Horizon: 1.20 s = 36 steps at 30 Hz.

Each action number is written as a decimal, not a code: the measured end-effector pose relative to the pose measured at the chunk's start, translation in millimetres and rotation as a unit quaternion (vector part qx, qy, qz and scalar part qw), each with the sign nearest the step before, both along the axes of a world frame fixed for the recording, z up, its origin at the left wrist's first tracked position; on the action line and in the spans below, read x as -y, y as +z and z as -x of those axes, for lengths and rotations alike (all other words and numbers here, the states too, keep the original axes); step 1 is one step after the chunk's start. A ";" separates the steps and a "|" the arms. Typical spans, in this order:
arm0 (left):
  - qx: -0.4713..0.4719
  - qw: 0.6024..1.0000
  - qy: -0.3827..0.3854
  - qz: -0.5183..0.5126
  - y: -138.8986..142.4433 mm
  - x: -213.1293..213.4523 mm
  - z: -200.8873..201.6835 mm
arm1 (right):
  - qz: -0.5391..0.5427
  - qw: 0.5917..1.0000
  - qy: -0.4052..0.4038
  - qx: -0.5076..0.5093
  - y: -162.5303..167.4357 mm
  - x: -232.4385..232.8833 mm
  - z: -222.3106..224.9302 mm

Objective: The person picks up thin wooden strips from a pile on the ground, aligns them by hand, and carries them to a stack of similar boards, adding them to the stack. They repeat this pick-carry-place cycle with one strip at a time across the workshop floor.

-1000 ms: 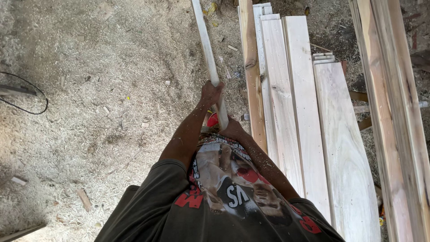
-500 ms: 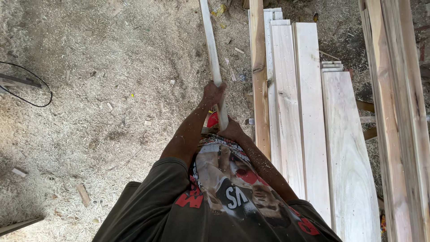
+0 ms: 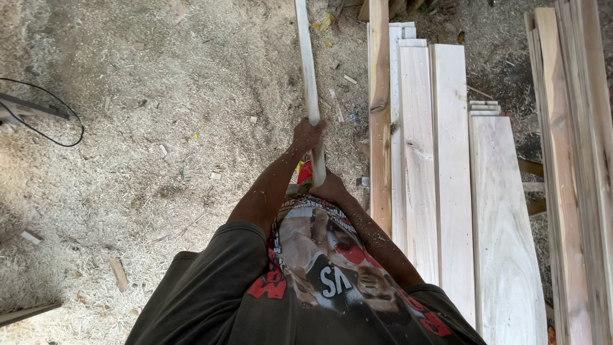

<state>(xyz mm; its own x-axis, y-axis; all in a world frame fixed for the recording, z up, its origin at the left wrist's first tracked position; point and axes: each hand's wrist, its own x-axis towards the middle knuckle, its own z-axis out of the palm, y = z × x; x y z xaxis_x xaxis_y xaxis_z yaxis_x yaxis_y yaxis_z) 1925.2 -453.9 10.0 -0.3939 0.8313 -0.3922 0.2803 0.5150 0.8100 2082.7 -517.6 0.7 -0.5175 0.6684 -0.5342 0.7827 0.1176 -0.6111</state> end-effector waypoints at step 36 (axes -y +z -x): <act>0.221 0.973 -0.054 0.030 -64.2 77.5 4.3 | 0.040 0.999 0.005 -0.024 -34.4 -9.9 21.7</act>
